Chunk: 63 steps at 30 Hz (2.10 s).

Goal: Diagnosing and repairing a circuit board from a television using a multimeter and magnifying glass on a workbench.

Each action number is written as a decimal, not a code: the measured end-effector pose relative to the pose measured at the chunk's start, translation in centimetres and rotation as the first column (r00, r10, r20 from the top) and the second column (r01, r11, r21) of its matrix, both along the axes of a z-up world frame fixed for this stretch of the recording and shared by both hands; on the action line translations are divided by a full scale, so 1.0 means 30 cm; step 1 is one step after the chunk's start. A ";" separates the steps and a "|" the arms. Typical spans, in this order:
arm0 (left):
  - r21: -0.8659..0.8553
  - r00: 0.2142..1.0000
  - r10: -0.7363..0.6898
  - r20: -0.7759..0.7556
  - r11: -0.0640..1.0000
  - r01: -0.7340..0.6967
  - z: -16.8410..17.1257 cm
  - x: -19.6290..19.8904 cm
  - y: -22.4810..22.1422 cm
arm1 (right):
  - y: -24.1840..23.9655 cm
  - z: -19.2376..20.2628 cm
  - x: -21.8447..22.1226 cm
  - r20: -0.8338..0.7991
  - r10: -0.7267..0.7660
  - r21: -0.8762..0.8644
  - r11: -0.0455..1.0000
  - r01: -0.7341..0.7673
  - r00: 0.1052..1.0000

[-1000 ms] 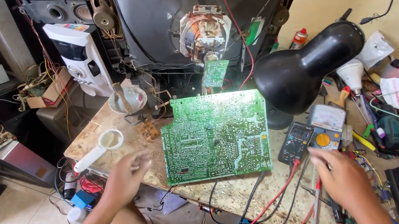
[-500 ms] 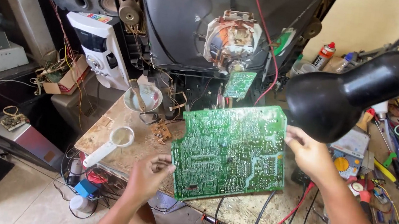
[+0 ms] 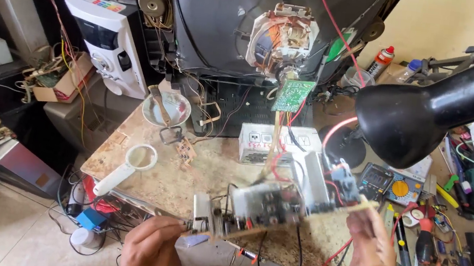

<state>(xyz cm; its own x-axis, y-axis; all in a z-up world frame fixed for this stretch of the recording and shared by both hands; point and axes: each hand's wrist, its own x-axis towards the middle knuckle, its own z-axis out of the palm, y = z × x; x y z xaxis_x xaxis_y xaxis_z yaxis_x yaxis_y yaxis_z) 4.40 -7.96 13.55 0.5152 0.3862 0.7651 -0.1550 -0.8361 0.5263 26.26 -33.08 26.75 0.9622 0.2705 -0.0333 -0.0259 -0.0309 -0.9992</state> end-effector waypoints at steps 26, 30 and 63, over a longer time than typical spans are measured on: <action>-0.232 0.918 0.375 -0.129 0.889 -0.395 0.006 0.082 -0.201 | -0.084 -0.170 0.024 0.300 0.149 -0.314 0.948 -0.050 0.942; -0.323 0.917 0.361 -0.169 0.859 -0.397 0.024 0.096 -0.223 | -0.153 -0.281 0.125 0.618 0.157 -0.244 0.970 -0.002 0.770; -0.181 0.674 0.715 0.188 0.699 -0.691 -0.158 0.115 -0.345 | -0.246 -0.321 0.188 0.802 0.370 -0.295 0.928 -0.228 0.468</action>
<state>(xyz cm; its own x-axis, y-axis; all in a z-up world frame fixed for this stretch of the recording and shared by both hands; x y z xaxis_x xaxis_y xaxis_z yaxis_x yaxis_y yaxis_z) 7.86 -18.32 8.81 -0.1196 0.6319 0.7658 0.3364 -0.6999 0.6300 31.91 -40.48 17.12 0.4172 0.6086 0.6749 0.8478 0.0067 -0.5302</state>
